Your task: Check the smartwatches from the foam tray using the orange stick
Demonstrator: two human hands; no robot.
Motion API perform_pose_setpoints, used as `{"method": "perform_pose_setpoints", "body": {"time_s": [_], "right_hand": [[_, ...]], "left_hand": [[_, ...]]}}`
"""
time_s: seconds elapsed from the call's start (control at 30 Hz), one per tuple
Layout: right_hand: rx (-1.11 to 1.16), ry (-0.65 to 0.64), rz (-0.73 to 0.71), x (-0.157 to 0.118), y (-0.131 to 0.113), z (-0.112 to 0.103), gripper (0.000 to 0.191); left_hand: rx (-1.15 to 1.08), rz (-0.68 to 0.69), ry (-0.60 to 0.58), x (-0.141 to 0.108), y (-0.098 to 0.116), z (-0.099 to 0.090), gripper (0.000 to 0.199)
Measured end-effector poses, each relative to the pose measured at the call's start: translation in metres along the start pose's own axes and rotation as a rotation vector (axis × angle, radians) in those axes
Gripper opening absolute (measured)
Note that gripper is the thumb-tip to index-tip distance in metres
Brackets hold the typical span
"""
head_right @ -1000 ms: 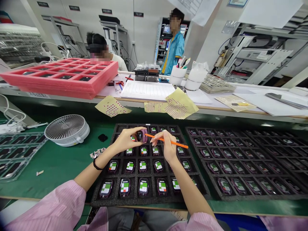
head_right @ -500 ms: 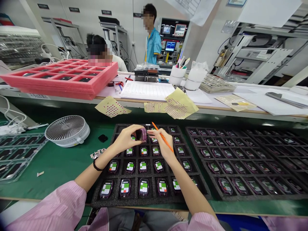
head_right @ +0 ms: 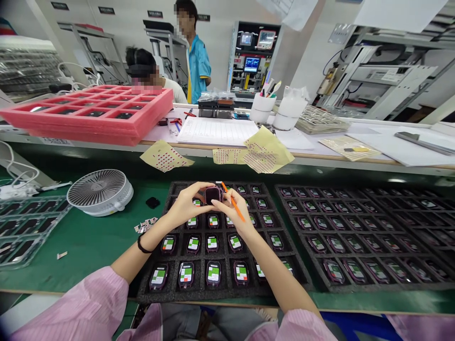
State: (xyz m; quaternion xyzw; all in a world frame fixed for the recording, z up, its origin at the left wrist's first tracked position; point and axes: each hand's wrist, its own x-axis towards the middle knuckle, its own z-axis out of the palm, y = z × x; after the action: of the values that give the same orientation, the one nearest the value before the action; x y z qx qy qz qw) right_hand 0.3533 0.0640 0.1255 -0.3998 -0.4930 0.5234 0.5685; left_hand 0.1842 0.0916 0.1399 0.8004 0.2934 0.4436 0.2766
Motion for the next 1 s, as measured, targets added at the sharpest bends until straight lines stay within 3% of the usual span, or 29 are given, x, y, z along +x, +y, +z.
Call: {"method": "perform_pose_setpoints", "body": {"time_s": [0.23, 0.37, 0.57, 0.67, 0.77, 0.9, 1.0], "right_hand": [[0.117, 0.018, 0.010, 0.001, -0.003, -0.001, 0.046], [0.142, 0.035, -0.013, 0.003, -0.005, -0.005, 0.046], [0.066, 0.024, -0.023, 0.002, -0.008, -0.006, 0.046], [-0.122, 0.062, -0.092, 0.009, -0.003, -0.011, 0.047], [-0.414, 0.051, -0.180, 0.030, 0.009, -0.014, 0.046], [-0.715, -0.012, -0.216, 0.073, 0.036, 0.000, 0.046], [-0.809, -0.028, -0.204, 0.100, 0.060, 0.023, 0.045]], "left_hand": [[-0.115, -0.167, -0.038, 0.001, 0.000, -0.006, 0.051], [-0.180, -0.253, 0.034, 0.004, -0.002, -0.018, 0.055], [-0.227, -0.271, 0.099, 0.009, -0.010, -0.031, 0.055], [-0.170, -0.294, 0.141, 0.011, -0.033, -0.040, 0.054], [0.056, -0.366, 0.165, 0.010, -0.073, -0.052, 0.048], [0.317, -0.561, 0.005, 0.001, -0.121, -0.063, 0.048], [0.376, -0.594, -0.058, -0.004, -0.137, -0.067, 0.039]]}}
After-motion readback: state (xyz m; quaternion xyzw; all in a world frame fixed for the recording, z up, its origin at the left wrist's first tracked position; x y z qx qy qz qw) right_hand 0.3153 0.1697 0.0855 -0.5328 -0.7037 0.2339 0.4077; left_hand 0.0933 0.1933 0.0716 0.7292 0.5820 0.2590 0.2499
